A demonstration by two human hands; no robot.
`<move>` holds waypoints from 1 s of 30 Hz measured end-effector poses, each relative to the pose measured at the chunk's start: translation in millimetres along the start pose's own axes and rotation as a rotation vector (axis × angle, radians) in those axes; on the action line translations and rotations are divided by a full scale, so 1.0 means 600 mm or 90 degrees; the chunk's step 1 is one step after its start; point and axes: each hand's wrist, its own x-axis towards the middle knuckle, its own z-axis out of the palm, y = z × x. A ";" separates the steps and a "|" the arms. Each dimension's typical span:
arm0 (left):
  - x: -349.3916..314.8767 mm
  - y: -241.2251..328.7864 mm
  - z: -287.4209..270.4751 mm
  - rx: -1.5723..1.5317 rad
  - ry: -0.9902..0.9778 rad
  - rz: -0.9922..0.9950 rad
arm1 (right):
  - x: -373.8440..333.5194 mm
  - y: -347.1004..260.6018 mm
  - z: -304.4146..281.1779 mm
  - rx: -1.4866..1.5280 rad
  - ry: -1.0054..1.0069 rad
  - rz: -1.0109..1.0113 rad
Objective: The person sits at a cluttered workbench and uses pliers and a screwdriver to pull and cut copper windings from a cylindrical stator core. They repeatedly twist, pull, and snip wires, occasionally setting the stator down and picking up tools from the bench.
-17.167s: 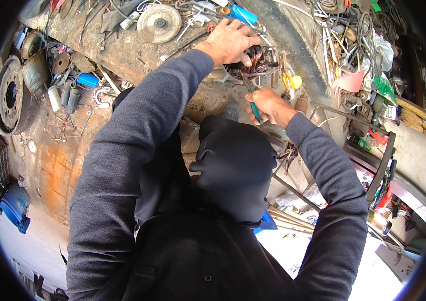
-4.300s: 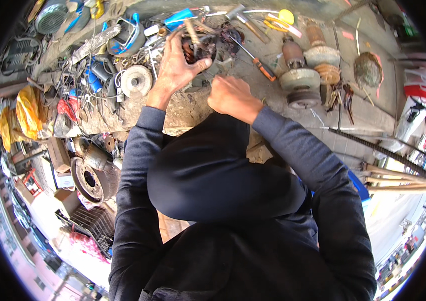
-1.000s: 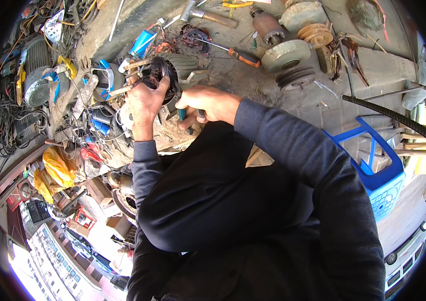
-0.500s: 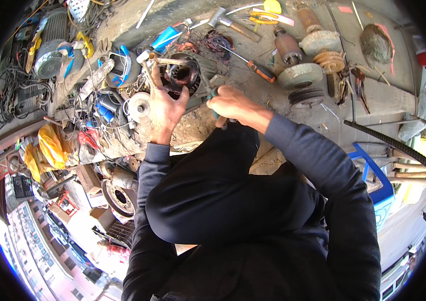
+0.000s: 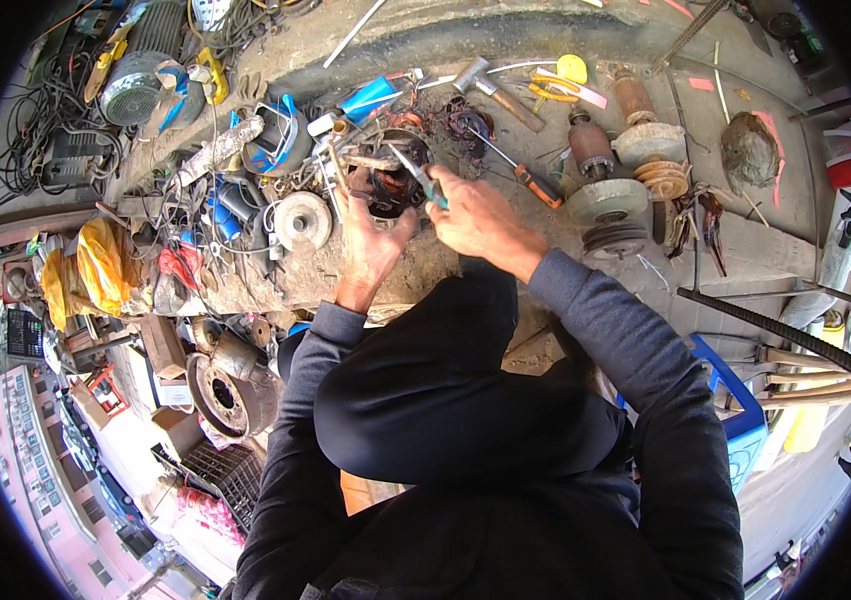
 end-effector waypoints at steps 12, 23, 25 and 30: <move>0.027 -0.043 0.048 0.261 0.121 0.000 | 0.041 0.008 -0.004 0.040 -0.072 -0.179; 0.033 -0.037 -0.045 0.168 0.023 0.074 | 0.017 0.017 -0.094 -0.419 -0.216 -0.026; 0.036 -0.039 -0.049 0.198 0.014 0.085 | 0.035 -0.008 -0.090 -0.529 -0.257 -0.047; 0.040 -0.044 -0.055 0.191 0.019 0.111 | 0.069 -0.054 -0.061 -0.764 -0.258 -0.201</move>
